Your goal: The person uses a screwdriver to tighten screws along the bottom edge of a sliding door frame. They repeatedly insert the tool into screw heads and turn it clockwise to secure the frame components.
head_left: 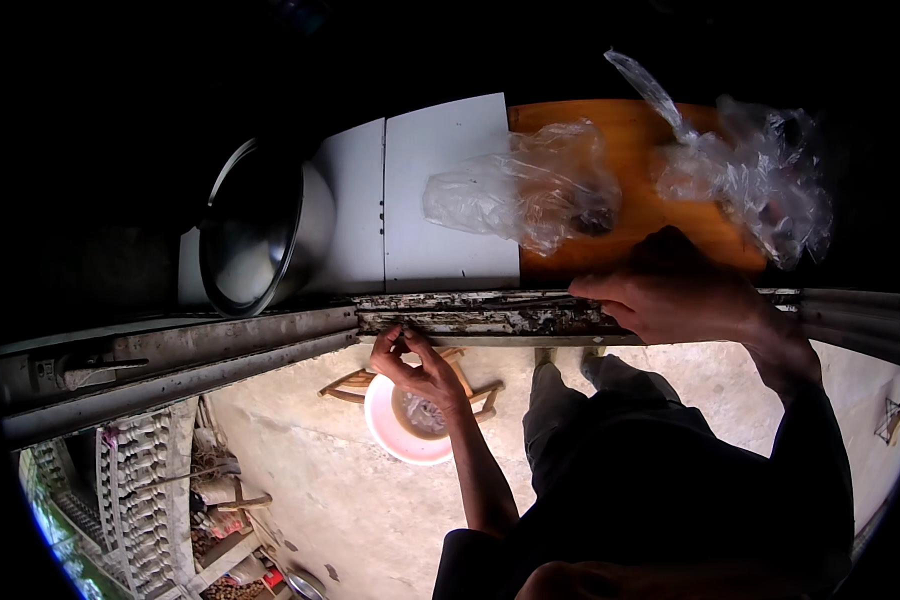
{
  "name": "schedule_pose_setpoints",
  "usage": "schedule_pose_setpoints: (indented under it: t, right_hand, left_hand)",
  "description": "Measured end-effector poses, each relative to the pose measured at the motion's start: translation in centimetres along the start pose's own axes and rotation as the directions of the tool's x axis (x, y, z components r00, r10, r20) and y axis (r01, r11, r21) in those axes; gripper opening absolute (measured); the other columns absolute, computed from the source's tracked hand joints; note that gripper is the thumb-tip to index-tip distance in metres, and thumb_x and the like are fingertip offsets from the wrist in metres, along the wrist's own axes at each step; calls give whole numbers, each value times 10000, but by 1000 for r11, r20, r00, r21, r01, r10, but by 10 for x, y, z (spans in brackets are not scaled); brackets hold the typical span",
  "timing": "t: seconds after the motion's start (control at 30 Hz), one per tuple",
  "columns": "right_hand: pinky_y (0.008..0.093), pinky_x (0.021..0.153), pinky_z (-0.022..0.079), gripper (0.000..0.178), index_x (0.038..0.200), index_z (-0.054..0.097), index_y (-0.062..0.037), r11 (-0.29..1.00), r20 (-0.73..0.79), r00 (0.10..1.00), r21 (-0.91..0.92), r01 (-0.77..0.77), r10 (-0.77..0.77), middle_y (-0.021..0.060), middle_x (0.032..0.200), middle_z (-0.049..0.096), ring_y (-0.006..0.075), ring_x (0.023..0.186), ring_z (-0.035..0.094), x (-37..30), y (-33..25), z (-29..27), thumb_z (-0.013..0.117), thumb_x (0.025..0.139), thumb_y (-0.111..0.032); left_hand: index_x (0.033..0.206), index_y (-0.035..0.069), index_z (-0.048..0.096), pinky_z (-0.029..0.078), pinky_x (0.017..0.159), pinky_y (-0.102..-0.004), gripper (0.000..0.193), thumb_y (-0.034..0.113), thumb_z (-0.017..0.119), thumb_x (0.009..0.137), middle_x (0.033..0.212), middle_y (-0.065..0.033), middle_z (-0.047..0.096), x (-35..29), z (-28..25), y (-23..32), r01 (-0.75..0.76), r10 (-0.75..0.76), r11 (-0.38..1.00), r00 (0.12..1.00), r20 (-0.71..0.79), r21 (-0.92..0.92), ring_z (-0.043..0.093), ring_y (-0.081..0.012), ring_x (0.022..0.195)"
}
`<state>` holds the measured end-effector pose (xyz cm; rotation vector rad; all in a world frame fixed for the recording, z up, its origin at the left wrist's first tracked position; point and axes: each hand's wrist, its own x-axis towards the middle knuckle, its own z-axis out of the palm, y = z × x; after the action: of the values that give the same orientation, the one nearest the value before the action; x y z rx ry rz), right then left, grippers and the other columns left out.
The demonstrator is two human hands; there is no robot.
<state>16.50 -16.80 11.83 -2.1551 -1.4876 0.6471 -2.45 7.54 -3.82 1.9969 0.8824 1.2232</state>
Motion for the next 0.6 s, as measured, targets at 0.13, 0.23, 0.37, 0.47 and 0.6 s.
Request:
schedule_pose_setpoints:
  t: [0.13, 0.23, 0.37, 0.47, 0.6]
  right_hand:
    - [375, 603, 543, 28, 901, 655, -43, 997, -5, 1000, -76, 18, -18, 83, 613, 608, 202, 546, 647, -1, -1, 2, 656, 881, -25]
    - [354, 635, 561, 197, 1116, 686, -55, 990, -21, 995, -103, 95, -98, 92, 652, 655, 192, 586, 680, 31, -8, 19, 644, 925, -78]
    - [349, 587, 510, 260, 1178, 688, -66, 995, -40, 995, -50, 85, -87, 72, 616, 617, 189, 557, 644, 28, -4, 22, 651, 922, -96]
    - [370, 565, 480, 248, 1141, 662, -59, 996, 7, 998, -63, 68, -67, 62, 588, 583, 205, 531, 617, 27, -6, 13, 662, 894, -84]
    - [406, 583, 496, 239, 1101, 635, -38, 960, -92, 965, -162, 228, -245, 70, 579, 573, 235, 531, 617, 52, -12, 28, 655, 863, -42]
  left_hand:
    - [1137, 26, 585, 450, 772, -321, 174, 139, 614, 1008, 1095, -86, 561, 0, 2, -10, -33, 33, 999, 999, 1, -1, 513, -170, 854]
    - [1137, 24, 580, 446, 780, -320, 177, 141, 615, 1009, 1101, -88, 562, -1, 1, -2, 37, -36, 999, 999, 30, -34, 515, -171, 857]
    - [1136, 18, 578, 444, 778, -315, 188, 153, 619, 1010, 1103, -90, 566, 0, -3, -4, 38, -37, 999, 999, 24, -30, 521, -169, 859]
    - [1137, 16, 579, 446, 779, -328, 203, 169, 623, 1010, 1103, -96, 572, 0, -3, -5, 21, -22, 1000, 999, 44, 12, 522, -178, 867]
    - [1125, 17, 584, 444, 789, -340, 216, 195, 629, 1012, 1103, -99, 582, -1, -1, -2, 62, -62, 998, 998, 27, 6, 528, -194, 896]
